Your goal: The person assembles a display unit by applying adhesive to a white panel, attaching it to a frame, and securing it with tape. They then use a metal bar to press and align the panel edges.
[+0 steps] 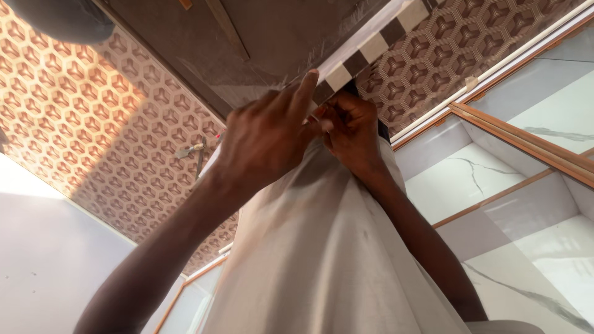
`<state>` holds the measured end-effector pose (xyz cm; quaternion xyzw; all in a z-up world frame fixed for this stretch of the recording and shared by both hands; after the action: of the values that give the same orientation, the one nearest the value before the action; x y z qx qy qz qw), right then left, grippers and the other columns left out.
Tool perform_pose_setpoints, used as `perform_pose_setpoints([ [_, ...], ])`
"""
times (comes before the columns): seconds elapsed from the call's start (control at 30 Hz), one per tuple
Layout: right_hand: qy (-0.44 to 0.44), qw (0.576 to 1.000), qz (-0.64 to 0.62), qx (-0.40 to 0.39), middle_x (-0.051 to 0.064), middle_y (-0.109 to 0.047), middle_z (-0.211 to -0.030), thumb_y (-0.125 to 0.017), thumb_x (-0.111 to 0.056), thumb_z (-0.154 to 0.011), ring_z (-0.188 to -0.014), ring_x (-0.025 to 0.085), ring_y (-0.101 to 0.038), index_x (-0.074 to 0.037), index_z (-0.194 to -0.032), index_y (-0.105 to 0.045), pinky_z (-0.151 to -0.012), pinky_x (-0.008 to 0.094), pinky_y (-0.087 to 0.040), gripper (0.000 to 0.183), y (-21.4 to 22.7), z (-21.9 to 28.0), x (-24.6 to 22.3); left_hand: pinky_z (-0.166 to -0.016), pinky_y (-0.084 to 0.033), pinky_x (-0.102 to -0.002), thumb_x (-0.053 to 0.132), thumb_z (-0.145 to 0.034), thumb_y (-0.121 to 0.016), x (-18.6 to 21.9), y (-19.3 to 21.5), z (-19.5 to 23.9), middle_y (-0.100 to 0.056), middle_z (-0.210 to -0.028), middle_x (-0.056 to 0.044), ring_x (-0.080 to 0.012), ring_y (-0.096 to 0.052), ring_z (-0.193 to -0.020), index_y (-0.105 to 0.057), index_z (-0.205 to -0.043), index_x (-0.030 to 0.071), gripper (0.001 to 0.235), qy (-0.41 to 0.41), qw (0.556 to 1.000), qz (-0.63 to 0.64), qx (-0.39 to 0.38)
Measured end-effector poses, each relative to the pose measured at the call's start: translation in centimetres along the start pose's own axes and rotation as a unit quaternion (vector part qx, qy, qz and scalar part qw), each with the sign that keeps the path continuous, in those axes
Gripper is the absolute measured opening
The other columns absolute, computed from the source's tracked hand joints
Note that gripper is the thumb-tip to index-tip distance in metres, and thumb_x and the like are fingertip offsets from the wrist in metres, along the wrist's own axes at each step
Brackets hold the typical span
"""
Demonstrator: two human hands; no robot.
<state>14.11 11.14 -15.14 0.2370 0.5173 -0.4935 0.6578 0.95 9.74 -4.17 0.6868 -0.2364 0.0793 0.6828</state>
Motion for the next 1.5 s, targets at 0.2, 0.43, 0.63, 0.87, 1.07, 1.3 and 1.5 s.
perform_pose_setpoints([
  [0.2, -0.053, 0.997, -0.021, -0.047, 0.002, -0.063, -0.076, -0.06, -0.013, -0.11, -0.061, 0.005, -0.053, -0.006, -0.1, -0.063, -0.055, 0.023, -0.044, 0.013, 0.5, -0.2, -0.7, -0.06, -0.06, -0.042, 0.023, -0.099, -0.07, 0.0, -1.7, -0.4, -0.073, -0.094, -0.014, -0.0281, -0.073, -0.082, -0.056, -0.12, 0.0, 0.034, 0.073, 0.997, 0.035, -0.002],
  [0.43, -0.298, 0.874, -0.385, -0.002, 0.006, -0.067, -0.096, -0.052, -0.02, -0.108, -0.082, 0.014, -0.069, -0.005, -0.115, -0.061, -0.072, 0.031, -0.06, 0.019, -0.8, 1.3, 2.7, -0.053, -0.058, -0.042, 0.016, -0.099, -0.07, 0.5, -2.2, -0.6, -0.068, -0.08, -0.012, -0.0271, -0.072, -0.075, -0.054, -0.106, 0.001, 0.023, 0.121, 0.992, -0.021, -0.005],
  [0.63, -0.245, 0.942, -0.204, 0.107, 0.012, -0.07, -0.089, -0.049, -0.026, -0.105, -0.071, 0.019, -0.067, -0.002, -0.123, -0.061, -0.061, 0.035, -0.057, 0.033, 2.7, 3.4, 4.2, -0.05, -0.057, -0.039, 0.006, -0.095, -0.065, -0.3, -3.9, -0.1, -0.066, -0.08, -0.011, -0.0238, -0.07, -0.072, -0.051, -0.106, 0.002, 0.019, 0.108, 0.993, -0.055, 0.005],
  [0.87, -0.029, 0.999, -0.033, 0.029, 0.014, -0.072, -0.107, -0.052, -0.014, -0.104, -0.093, 0.021, -0.072, -0.003, -0.149, -0.042, -0.088, 0.036, -0.061, 0.047, 1.6, 7.9, -2.8, -0.062, -0.056, -0.036, 0.011, -0.087, -0.078, 2.2, 2.7, 1.0, -0.066, -0.093, -0.012, -0.0249, -0.064, -0.08, -0.046, -0.146, -0.001, 0.068, 0.092, 0.995, 0.023, 0.033],
  [1.07, 0.016, 0.965, 0.187, -0.186, 0.016, -0.073, -0.11, -0.05, -0.007, -0.1, -0.092, 0.022, -0.071, -0.006, -0.164, -0.03, -0.088, 0.036, -0.059, 0.066, -3.8, 12.0, -7.9, -0.076, -0.055, -0.036, 0.02, -0.075, -0.091, 2.3, 4.4, 9.0, -0.07, -0.099, -0.005, -0.0227, -0.065, -0.087, -0.067, -0.106, 0.008, 0.041, 0.224, 0.912, 0.335, 0.08],
  [1.3, 0.006, 0.977, 0.109, -0.181, 0.012, -0.069, -0.089, -0.056, -0.02, -0.103, -0.071, 0.017, -0.068, -0.004, -0.149, -0.031, -0.066, 0.03, -0.057, 0.054, -5.9, 10.7, -8.7, -0.085, -0.052, -0.042, 0.017, -0.092, -0.08, 0.8, 6.2, 8.5, -0.067, -0.105, -0.007, -0.0248, -0.064, -0.097, -0.061, -0.092, 0.007, 0.021, 0.112, 0.931, 0.253, 0.237],
  [1.5, -0.077, 0.993, 0.075, -0.044, 0.009, -0.066, -0.072, -0.062, -0.03, -0.105, -0.053, 0.013, -0.065, -0.003, -0.136, -0.032, -0.047, 0.024, -0.055, 0.05, -5.0, 7.4, -4.6, -0.053, -0.04, -0.044, 0.017, -0.105, -0.07, -2.3, 4.9, 5.4, -0.059, -0.07, -0.011, -0.0254, -0.053, -0.054, -0.048, -0.098, 0.005, 0.025, 0.214, 0.947, 0.188, 0.146],
])
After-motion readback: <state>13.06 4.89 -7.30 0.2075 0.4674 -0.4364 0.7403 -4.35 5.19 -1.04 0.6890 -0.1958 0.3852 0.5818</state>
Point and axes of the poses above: each hand's wrist, its own z-axis away from the middle knuckle, its own y-axis out of the back of the hand, x = y × z, the point moved 7 cm from there along -z, towards the middle knuckle
